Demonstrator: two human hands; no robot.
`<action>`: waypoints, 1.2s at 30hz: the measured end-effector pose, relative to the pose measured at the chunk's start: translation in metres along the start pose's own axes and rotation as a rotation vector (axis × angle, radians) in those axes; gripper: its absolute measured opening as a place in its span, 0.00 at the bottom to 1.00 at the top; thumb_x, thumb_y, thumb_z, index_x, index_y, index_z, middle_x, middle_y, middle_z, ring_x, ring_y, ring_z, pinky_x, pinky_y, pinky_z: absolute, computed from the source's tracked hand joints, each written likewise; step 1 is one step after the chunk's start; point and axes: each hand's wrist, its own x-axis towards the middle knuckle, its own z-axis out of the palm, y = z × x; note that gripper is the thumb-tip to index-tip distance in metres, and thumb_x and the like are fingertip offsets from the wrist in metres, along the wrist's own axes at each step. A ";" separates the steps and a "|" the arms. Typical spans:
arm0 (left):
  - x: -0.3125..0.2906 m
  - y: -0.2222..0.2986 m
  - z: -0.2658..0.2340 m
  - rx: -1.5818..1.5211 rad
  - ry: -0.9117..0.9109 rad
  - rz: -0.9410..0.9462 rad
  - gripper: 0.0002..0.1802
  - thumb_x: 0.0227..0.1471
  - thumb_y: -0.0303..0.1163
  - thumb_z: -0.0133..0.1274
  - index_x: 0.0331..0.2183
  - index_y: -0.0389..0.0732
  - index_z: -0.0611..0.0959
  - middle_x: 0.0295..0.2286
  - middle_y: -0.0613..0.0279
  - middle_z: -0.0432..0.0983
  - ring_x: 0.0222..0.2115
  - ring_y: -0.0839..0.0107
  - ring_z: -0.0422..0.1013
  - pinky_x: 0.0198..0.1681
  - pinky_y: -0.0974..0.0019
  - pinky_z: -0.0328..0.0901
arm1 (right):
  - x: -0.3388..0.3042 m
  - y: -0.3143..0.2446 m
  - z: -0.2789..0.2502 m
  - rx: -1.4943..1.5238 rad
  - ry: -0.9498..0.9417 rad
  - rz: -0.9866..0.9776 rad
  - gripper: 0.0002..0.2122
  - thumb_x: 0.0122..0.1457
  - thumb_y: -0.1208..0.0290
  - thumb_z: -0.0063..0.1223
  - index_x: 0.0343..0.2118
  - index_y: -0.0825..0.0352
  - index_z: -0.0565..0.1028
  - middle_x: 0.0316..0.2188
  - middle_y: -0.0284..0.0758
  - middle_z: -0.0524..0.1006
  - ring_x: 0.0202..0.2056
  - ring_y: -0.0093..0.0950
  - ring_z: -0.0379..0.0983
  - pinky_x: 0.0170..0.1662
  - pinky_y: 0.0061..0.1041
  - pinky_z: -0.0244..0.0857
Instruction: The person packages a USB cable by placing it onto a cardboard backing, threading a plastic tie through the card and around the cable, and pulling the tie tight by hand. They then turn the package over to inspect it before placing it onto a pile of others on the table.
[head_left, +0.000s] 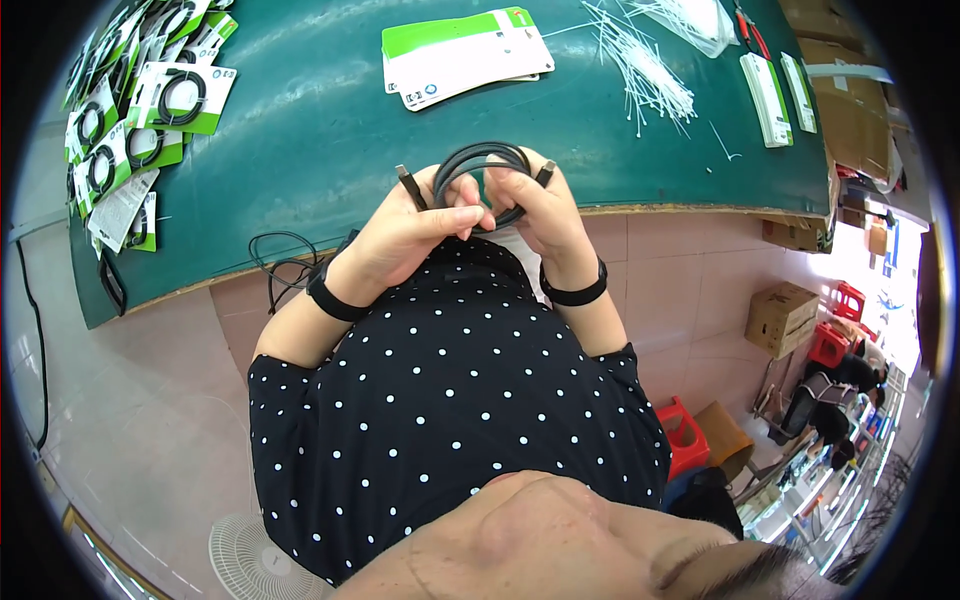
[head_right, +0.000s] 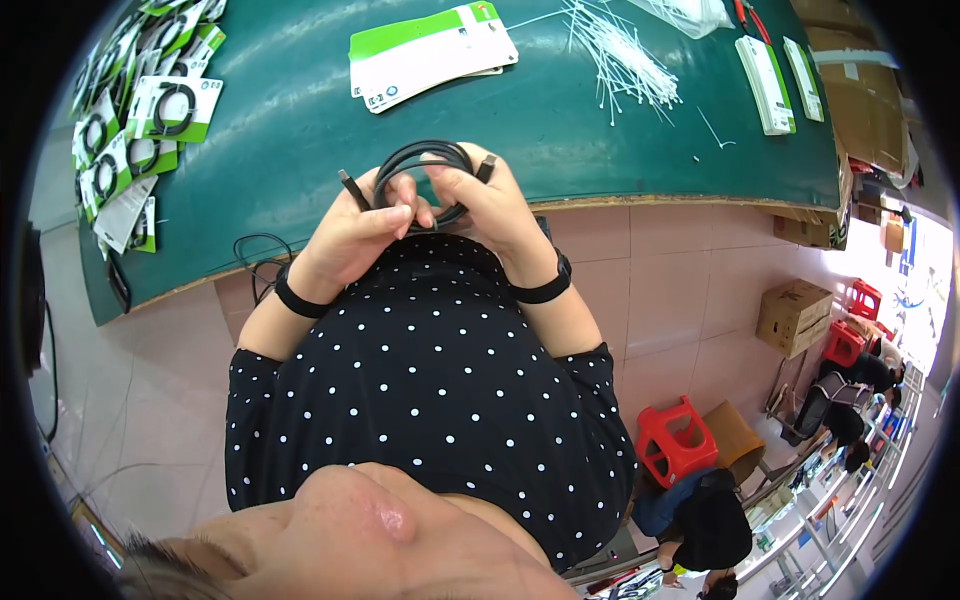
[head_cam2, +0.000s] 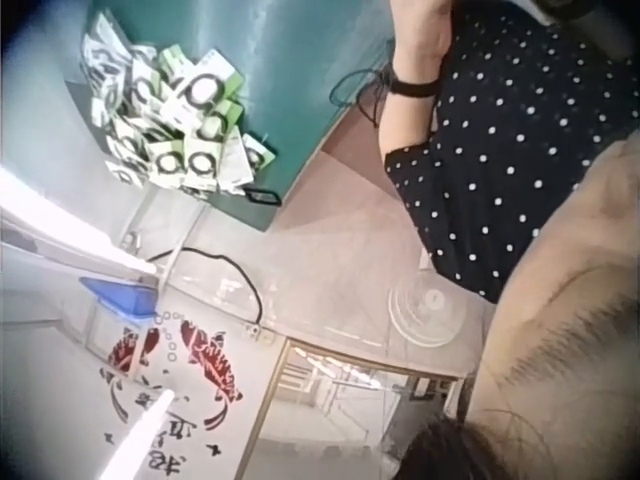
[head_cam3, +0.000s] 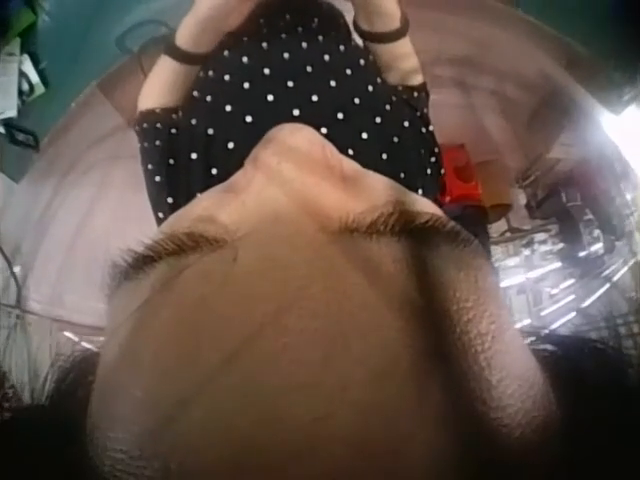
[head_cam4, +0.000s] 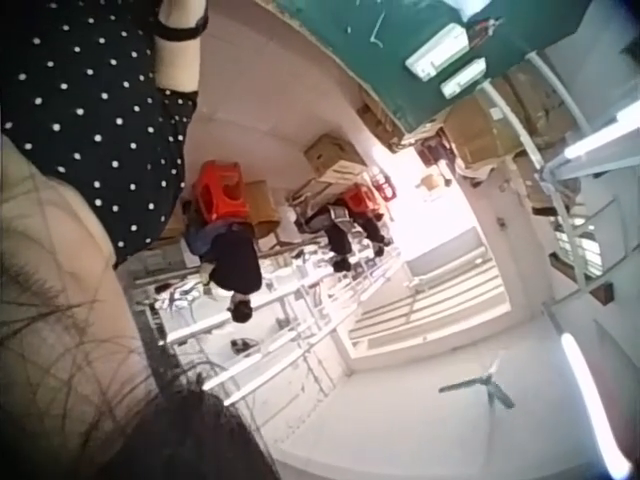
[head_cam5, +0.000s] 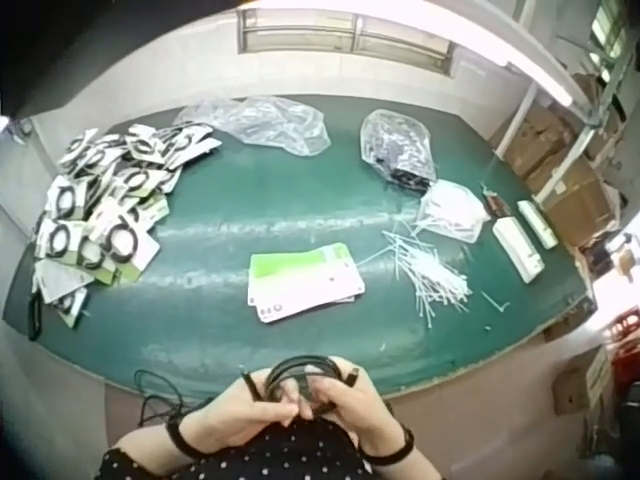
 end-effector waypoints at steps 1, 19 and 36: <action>0.000 -0.003 -0.002 -0.002 0.006 0.004 0.13 0.56 0.39 0.55 0.32 0.39 0.74 0.19 0.71 0.67 0.32 0.71 0.69 0.40 0.70 0.63 | 0.002 0.004 -0.005 -0.037 0.028 -0.033 0.09 0.58 0.67 0.58 0.35 0.68 0.74 0.21 0.23 0.69 0.23 0.11 0.60 0.25 0.13 0.53; 0.001 -0.009 -0.003 -0.075 0.016 -0.057 0.16 0.60 0.40 0.50 0.23 0.43 0.72 0.11 0.76 0.56 0.16 0.80 0.60 0.38 0.71 0.63 | -0.003 -0.005 0.006 -0.561 0.223 -0.269 0.10 0.56 0.69 0.61 0.22 0.66 0.75 0.17 0.24 0.70 0.19 0.12 0.61 0.24 0.13 0.54; 0.000 0.005 -0.004 -0.431 0.241 -0.038 0.21 0.63 0.43 0.45 0.20 0.44 0.70 0.10 0.79 0.50 0.10 0.86 0.47 0.19 0.76 0.55 | 0.012 0.029 0.005 -0.345 0.011 -0.145 0.15 0.62 0.65 0.54 0.20 0.66 0.72 0.18 0.25 0.70 0.20 0.12 0.62 0.22 0.16 0.53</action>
